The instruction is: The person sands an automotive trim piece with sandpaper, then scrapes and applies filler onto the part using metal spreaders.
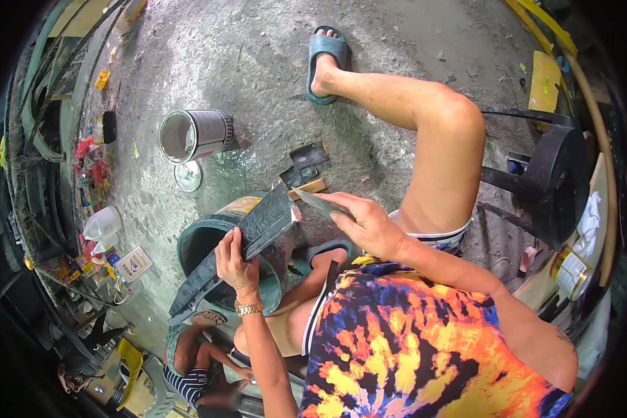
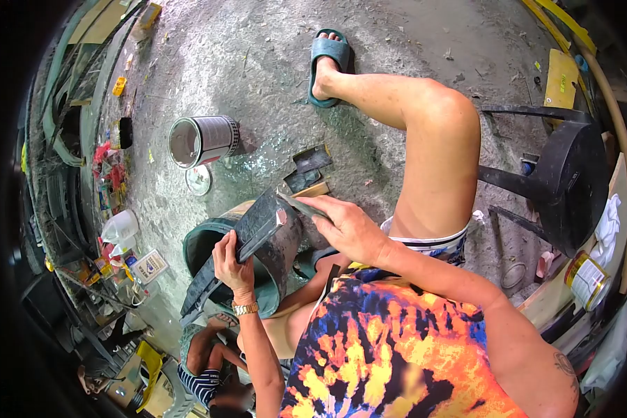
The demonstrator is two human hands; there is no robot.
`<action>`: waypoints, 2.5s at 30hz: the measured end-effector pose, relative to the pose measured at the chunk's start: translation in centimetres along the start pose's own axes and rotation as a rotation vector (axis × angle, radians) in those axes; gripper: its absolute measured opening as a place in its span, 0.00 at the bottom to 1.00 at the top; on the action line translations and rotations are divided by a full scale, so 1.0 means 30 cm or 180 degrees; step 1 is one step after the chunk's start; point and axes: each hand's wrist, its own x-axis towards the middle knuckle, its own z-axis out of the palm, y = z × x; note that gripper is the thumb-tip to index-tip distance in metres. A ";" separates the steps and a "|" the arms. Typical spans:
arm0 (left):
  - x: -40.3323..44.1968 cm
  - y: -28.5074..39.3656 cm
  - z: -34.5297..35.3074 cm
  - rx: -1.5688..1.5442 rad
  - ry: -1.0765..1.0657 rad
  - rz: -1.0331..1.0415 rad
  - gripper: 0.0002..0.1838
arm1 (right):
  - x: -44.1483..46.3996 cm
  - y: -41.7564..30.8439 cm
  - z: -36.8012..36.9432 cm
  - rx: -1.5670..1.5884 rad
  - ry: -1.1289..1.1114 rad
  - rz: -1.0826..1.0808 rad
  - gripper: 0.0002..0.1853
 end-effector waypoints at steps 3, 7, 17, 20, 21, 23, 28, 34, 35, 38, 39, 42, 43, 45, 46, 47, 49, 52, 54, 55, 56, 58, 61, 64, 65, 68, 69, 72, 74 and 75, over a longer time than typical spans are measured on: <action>0.000 0.007 0.002 -0.0017 -0.0006 -0.0014 0.32 | 0.008 -0.026 0.007 -0.0289 0.0002 -0.0080 0.23; -0.003 0.008 0.002 -0.0013 -0.0011 -0.0037 0.33 | 0.011 -0.048 0.019 -0.0648 0.0045 -0.0268 0.22; -0.001 0.008 0.002 -0.0023 0.0021 -0.0008 0.28 | -0.008 -0.069 0.042 -0.0638 -0.0012 -0.0365 0.22; -0.006 0.006 0.005 -0.0021 0.0006 -0.0033 0.29 | -0.016 -0.083 0.041 -0.0572 -0.0051 -0.0340 0.25; -0.006 0.005 0.005 -0.0014 0.0003 -0.0033 0.29 | -0.017 -0.085 0.042 -0.0576 -0.0051 -0.0353 0.25; -0.006 0.003 0.005 -0.0005 0.0010 -0.0027 0.29 | -0.020 -0.089 0.044 -0.0579 -0.0052 -0.0382 0.25; -0.006 0.005 0.007 -0.0021 0.0048 -0.0027 0.29 | -0.029 -0.122 0.041 -0.0622 -0.0094 -0.0317 0.24; -0.010 -0.001 0.015 0.0012 0.0074 -0.0009 0.28 | -0.073 -0.206 0.024 -0.0698 -0.0304 -0.0681 0.25; -0.010 -0.001 0.012 -0.0005 0.0059 -0.0011 0.29 | -0.088 -0.238 0.016 -0.0651 -0.0380 -0.0761 0.25; -0.002 0.002 0.003 -0.0022 0.0017 -0.0006 0.29 | -0.115 -0.286 -0.013 -0.0022 -0.0735 -0.0798 0.22; 0.001 0.000 0.001 0.0000 0.0013 -0.0010 0.28 | -0.122 -0.284 -0.021 0.0158 -0.0855 -0.0755 0.21; 0.024 0.001 -0.030 -0.0082 -0.0125 -0.0037 0.27 | -0.120 -0.249 -0.083 0.1184 -0.1331 0.0739 0.19; 0.031 0.001 -0.041 -0.0135 -0.0192 -0.0053 0.26 | -0.119 -0.197 -0.091 0.1701 -0.1275 0.1314 0.17; 0.037 -0.013 -0.051 -0.0161 -0.0275 -0.0004 0.28 | -0.068 -0.104 -0.120 0.2241 -0.0702 0.1620 0.20; 0.042 -0.018 -0.054 -0.0177 -0.0310 0.0021 0.29 | -0.020 -0.089 -0.144 0.2493 -0.0689 0.1460 0.21; 0.047 -0.021 -0.060 -0.0234 -0.0334 0.0015 0.28 | 0.029 -0.086 -0.163 0.2517 -0.0636 0.1462 0.21; 0.063 -0.025 -0.073 -0.0341 -0.0373 0.0010 0.26 | 0.129 -0.050 -0.178 0.2513 -0.0612 0.1348 0.22; 0.088 -0.015 -0.097 -0.0468 -0.0476 -0.0055 0.23 | 0.248 0.122 -0.112 0.2558 -0.0679 0.1169 0.23; 0.101 -0.010 -0.104 -0.0551 -0.0501 -0.0044 0.22 | 0.299 0.160 -0.068 0.2754 -0.0684 0.1243 0.24; 0.104 -0.011 -0.109 -0.0591 -0.0524 -0.0046 0.22 | 0.310 0.165 -0.050 0.2871 -0.0727 0.1210 0.24; 0.107 -0.014 -0.113 -0.0576 -0.0544 -0.0046 0.22 | 0.317 0.170 -0.033 0.2984 -0.0769 0.1180 0.24; 0.113 -0.016 -0.113 -0.0565 -0.0584 -0.0047 0.22 | 0.326 0.171 -0.009 0.3123 -0.0799 0.1129 0.23; 0.114 -0.020 -0.113 -0.0615 -0.0623 -0.0085 0.22 | 0.330 0.173 0.005 0.3171 -0.0908 0.1135 0.22; 0.114 -0.016 -0.117 -0.0622 -0.0670 -0.0182 0.22 | 0.320 0.145 0.009 0.3075 -0.0866 0.1162 0.20; 0.114 -0.014 -0.118 -0.0624 -0.0659 -0.0169 0.22 | 0.318 0.146 0.012 0.3063 -0.0869 0.1168 0.20; 0.116 -0.011 -0.116 -0.0626 -0.0637 -0.0142 0.22 | 0.316 0.166 0.021 0.3042 -0.0870 0.1173 0.20; 0.114 -0.012 -0.116 -0.0620 -0.0636 -0.0147 0.22 | 0.320 0.181 0.027 0.3047 -0.0871 0.1170 0.20; 0.114 -0.015 -0.114 -0.0629 -0.0616 -0.0146 0.22 | 0.325 0.209 0.037 0.3053 -0.0860 0.1176 0.20; 0.113 -0.015 -0.112 -0.0630 -0.0610 -0.0144 0.22 | 0.327 0.213 0.037 0.3067 -0.0868 0.1185 0.20; 0.114 -0.014 -0.113 -0.0624 -0.0615 -0.0146 0.22 | 0.327 0.215 0.035 0.3080 -0.0882 0.1191 0.20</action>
